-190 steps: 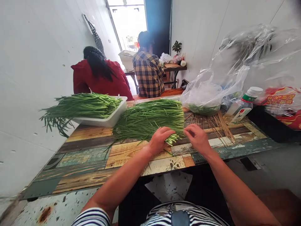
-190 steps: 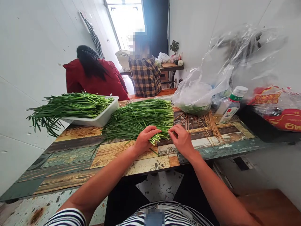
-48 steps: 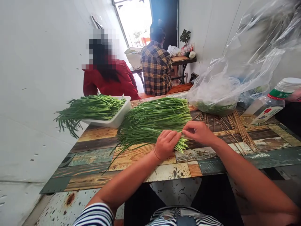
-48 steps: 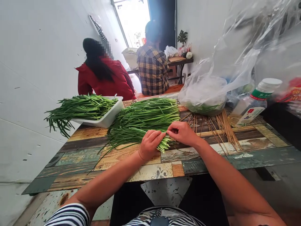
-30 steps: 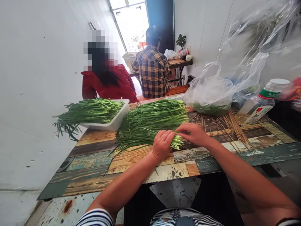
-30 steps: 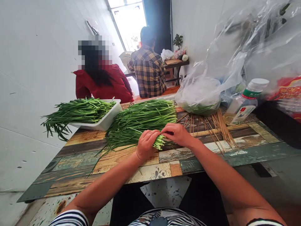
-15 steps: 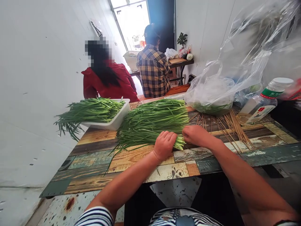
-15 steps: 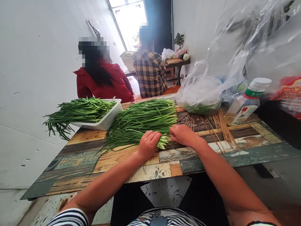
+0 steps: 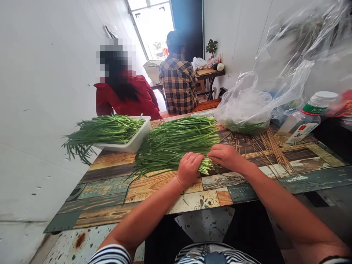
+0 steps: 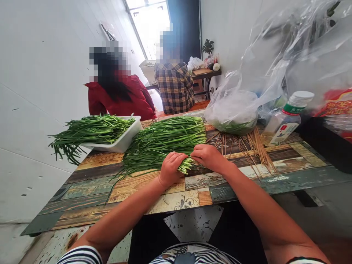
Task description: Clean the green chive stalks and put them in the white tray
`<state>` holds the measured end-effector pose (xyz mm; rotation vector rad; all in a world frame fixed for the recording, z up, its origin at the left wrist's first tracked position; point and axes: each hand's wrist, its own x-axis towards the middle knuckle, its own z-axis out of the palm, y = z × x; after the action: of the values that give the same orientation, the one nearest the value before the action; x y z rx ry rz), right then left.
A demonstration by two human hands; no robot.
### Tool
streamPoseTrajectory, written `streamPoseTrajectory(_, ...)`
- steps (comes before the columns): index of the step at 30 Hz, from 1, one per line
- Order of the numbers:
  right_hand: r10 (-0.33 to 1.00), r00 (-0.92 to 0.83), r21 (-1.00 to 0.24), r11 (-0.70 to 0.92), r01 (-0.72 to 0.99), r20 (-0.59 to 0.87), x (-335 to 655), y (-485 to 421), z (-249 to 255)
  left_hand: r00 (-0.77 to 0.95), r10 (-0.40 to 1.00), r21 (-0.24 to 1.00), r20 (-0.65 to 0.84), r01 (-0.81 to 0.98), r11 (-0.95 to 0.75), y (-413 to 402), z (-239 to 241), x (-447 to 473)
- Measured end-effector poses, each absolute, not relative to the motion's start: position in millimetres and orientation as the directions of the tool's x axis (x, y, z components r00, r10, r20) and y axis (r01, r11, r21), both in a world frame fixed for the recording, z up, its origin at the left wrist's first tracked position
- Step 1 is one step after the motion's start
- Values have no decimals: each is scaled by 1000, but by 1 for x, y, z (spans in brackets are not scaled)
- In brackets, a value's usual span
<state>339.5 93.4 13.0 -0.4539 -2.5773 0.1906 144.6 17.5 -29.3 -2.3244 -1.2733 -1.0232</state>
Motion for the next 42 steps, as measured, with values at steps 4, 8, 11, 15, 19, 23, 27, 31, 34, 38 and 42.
streamPoseTrajectory(4, 422, -784, -397, 884, 246, 456, 340, 91, 18, 322, 659, 158, 680, 813, -560, 19, -30, 143)
streamPoseTrajectory(8, 564, -761, -667, 705, 240, 322, 338, 87, 24, 381, 600, 38, 704, 823, -566, 17, -28, 141)
streamPoseTrajectory(11, 650, -745, -794, 529, 300, 151, 338, 88, 24, 430, 537, -65, 726, 820, -569, 15, -25, 142)
streamPoseTrajectory(15, 780, -621, -844, 378, 380, 70, 345, 98, 23, 401, 524, -64, 751, 835, -547, 16, -23, 144)
streamPoseTrajectory(19, 904, -382, -748, 386, 539, 191, 355, 111, 25, 310, 587, 29, 748, 868, -496, 18, -20, 143)
streamPoseTrajectory(23, 880, -417, -676, 450, 583, 227, 361, 116, 29, 191, 573, 135, 797, 868, -478, 19, -13, 141)
streamPoseTrajectory(27, 825, -537, -587, 527, 615, 178, 362, 113, 32, 0, 536, 287, 844, 844, -453, 21, -8, 138)
streamPoseTrajectory(31, 704, -703, -541, 632, 554, 102, 354, 106, 31, -49, 547, 340, 836, 829, -445, 24, -12, 135)
streamPoseTrajectory(34, 599, -796, -485, 725, 490, 91, 347, 99, 26, -29, 539, 322, 842, 829, -458, 25, -14, 133)
streamPoseTrajectory(38, 499, -864, -443, 790, 424, 63, 343, 95, 20, -20, 541, 320, 841, 824, -467, 26, -14, 133)
streamPoseTrajectory(42, 508, -857, -428, 796, 429, 88, 344, 95, 18, -23, 566, 333, 824, 828, -451, 26, -14, 134)
